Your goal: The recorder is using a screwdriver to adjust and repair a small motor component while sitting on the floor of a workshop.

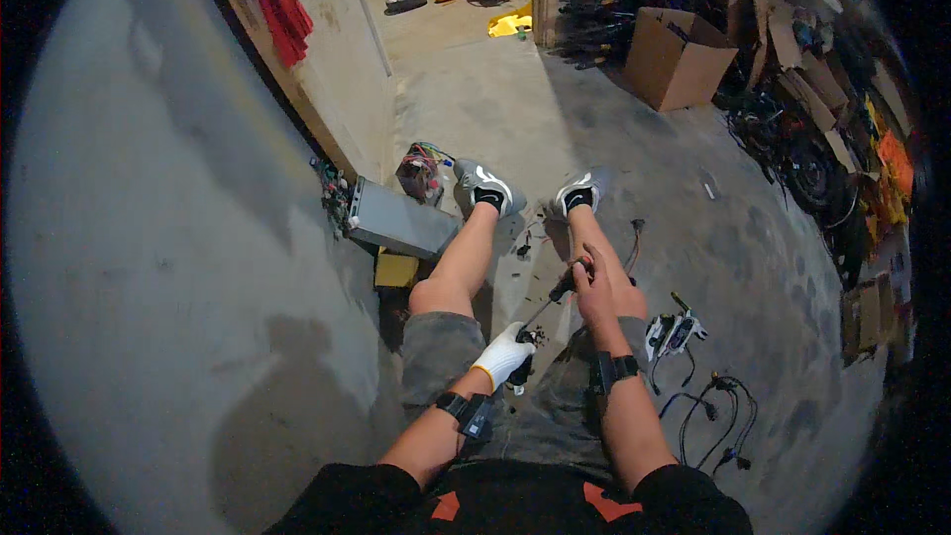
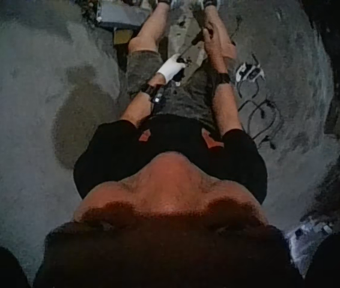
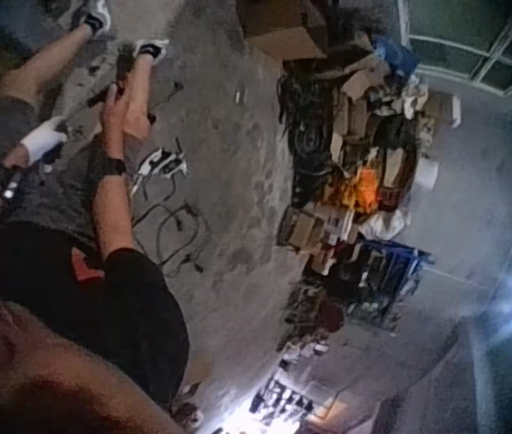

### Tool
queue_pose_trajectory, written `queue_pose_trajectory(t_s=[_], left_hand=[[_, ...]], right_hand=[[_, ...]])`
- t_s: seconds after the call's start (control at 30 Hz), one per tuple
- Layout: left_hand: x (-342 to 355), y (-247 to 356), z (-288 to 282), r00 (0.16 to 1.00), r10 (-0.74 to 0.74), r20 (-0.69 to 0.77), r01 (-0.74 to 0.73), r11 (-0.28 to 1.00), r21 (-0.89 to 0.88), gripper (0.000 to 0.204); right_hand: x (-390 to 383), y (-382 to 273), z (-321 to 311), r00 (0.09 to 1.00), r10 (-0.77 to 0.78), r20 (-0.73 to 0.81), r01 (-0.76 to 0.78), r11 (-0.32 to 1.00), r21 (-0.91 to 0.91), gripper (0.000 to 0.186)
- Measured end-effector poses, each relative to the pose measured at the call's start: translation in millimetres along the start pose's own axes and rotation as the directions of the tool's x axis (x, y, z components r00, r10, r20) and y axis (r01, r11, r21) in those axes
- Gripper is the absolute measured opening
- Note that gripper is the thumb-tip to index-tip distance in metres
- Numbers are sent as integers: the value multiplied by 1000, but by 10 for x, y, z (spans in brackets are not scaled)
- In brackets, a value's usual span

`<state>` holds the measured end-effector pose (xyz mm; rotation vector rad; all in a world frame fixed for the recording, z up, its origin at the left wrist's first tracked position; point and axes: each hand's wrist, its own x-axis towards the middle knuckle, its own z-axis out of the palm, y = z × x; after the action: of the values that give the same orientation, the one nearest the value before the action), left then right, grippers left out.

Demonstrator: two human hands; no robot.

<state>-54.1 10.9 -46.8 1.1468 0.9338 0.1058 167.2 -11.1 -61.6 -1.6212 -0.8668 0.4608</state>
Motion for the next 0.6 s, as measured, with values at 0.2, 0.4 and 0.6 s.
queue_pose_trajectory(t_s=[0.2, 0.4, 0.6], left_hand=[[-41, -4, -27, 999, -13, -34, 8, 989, -149, 52], [-79, -54, -59, 998, 8, -55, 0, 989, 145, 45], [37, -200, -245, 983, 107, -149, -84, 985, 150, 48]], right_hand=[[9, 41, -13, 983, -61, 173, 52, 997, 54, 47], [-35, -62, -66, 967, 50, 248, -58, 998, 26, 50], [-117, -762, -26, 945, 303, 125, -246, 907, -343, 49]])
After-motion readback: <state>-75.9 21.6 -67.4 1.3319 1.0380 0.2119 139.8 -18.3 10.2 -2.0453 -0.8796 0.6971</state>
